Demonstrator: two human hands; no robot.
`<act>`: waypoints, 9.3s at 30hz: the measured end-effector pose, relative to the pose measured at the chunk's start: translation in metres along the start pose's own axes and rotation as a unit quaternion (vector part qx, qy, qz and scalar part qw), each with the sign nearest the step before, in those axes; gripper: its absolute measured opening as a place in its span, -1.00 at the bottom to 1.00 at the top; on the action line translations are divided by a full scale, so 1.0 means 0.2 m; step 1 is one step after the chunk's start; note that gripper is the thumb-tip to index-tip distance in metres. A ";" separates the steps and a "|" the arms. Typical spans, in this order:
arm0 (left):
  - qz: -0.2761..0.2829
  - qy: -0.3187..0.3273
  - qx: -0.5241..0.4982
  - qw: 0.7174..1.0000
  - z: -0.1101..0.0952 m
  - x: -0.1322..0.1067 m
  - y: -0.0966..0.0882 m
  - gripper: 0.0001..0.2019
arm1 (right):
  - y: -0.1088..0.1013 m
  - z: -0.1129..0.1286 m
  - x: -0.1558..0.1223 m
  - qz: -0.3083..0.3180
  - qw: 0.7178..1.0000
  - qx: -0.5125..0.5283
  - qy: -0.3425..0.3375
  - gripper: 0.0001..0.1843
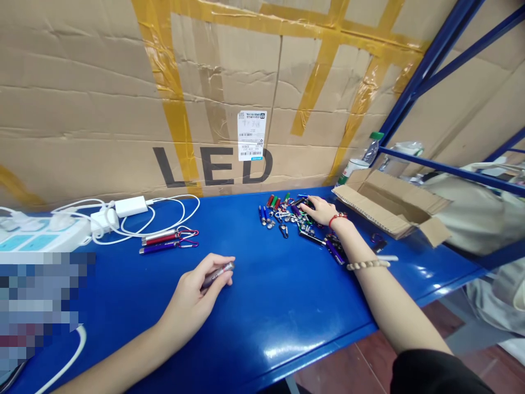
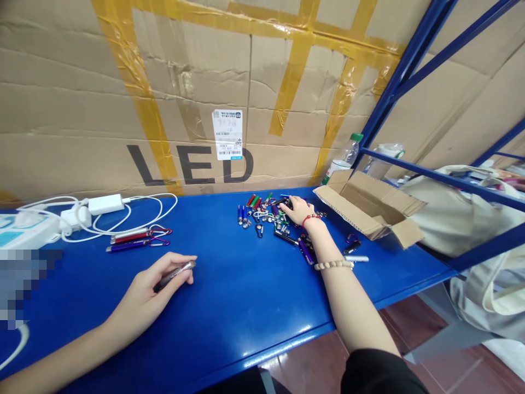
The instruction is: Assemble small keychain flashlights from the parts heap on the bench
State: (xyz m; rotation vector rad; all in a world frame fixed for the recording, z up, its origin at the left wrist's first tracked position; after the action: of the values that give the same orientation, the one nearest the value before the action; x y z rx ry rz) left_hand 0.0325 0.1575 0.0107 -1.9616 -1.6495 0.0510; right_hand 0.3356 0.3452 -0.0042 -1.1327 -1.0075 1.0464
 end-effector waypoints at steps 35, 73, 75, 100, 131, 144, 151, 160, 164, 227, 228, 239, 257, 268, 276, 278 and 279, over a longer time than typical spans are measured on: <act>0.034 0.011 -0.010 0.999 -0.01 -0.02 0.03 -0.78 | -0.08 0.07 -0.03 -0.055 0.995 -0.071 -0.036 -0.69; 0.070 0.033 -0.003 0.997 0.01 -0.04 0.05 -0.82 | -0.07 0.97 -0.99 0.107 0.827 0.148 -0.532 -0.79; 0.070 0.025 -0.006 0.997 0.02 -0.04 0.05 -0.82 | -0.07 0.97 -0.98 0.098 0.828 0.155 -0.530 -0.80; 0.058 -0.001 0.008 0.998 0.03 -0.03 0.04 -0.85 | 0.00 0.87 -0.84 0.269 0.790 0.505 -0.220 -0.69; 0.131 0.080 0.036 0.987 -0.02 -0.06 0.09 -0.83 | 0.15 0.87 -0.93 0.526 0.707 0.449 -0.150 -0.55; 0.067 0.046 -0.026 0.996 -0.02 -0.02 0.03 -0.83 | -0.14 0.88 -0.89 0.197 0.781 0.499 -0.318 -0.79; 0.109 0.064 -0.027 0.992 -0.05 -0.03 0.06 -0.82 | -0.29 0.90 -1.01 0.117 0.751 0.401 -0.511 -0.85; 0.143 0.053 0.035 0.988 -0.03 -0.05 0.08 -0.82 | -0.37 0.88 -1.06 0.037 0.744 0.363 -0.560 -0.89; 0.165 0.046 0.078 0.982 -0.02 -0.06 0.09 -0.82 | -0.35 0.89 -1.06 0.094 0.742 0.373 -0.549 -0.85; 0.061 0.110 0.057 0.990 -0.04 -0.06 0.05 -0.95 | -0.29 0.88 -1.05 0.099 0.757 0.375 -0.526 -0.81; 0.055 0.115 0.059 0.990 -0.04 -0.06 0.05 -0.95 | -0.28 0.89 -1.05 0.109 0.761 0.383 -0.513 -0.81; -0.010 0.154 0.088 0.984 -0.07 -0.05 0.00 -0.88 | -0.24 0.90 -0.99 0.168 0.788 0.422 -0.416 -0.71; -0.019 0.073 0.009 0.997 -0.05 -0.03 -0.04 -0.76 | -0.21 0.91 -0.94 0.177 0.798 0.419 -0.395 -0.64; -0.003 0.081 0.019 0.997 -0.05 -0.03 -0.01 -0.76 | -0.16 0.92 -0.94 0.190 0.818 0.396 -0.371 -0.56; 0.027 0.086 0.046 0.995 -0.02 -0.01 0.01 -0.74 | -0.21 0.91 -0.99 0.077 0.852 0.297 -0.424 -0.61; 0.037 0.104 0.063 0.992 -0.04 -0.01 0.02 -0.74 | -0.24 0.92 -1.03 0.028 0.847 0.267 -0.458 -0.63; 0.040 0.114 0.071 0.990 -0.06 -0.01 0.02 -0.74 | -0.25 0.92 -1.04 0.007 0.844 0.257 -0.471 -0.63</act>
State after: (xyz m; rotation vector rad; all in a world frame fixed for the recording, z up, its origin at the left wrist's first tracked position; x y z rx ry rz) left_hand 0.0400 0.1501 0.0170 -1.8512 -1.3821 -0.0237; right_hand 0.1200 0.1730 0.0532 -0.1193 -1.3308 1.8196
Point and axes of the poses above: each hand's wrist, its own x-axis towards the middle knuckle, its own y-axis out of the palm, z = x × y, the point moved 9 cm from there along x, towards the middle knuckle, and after that the axes turned 11 degrees about y, right-handed, at the moved point
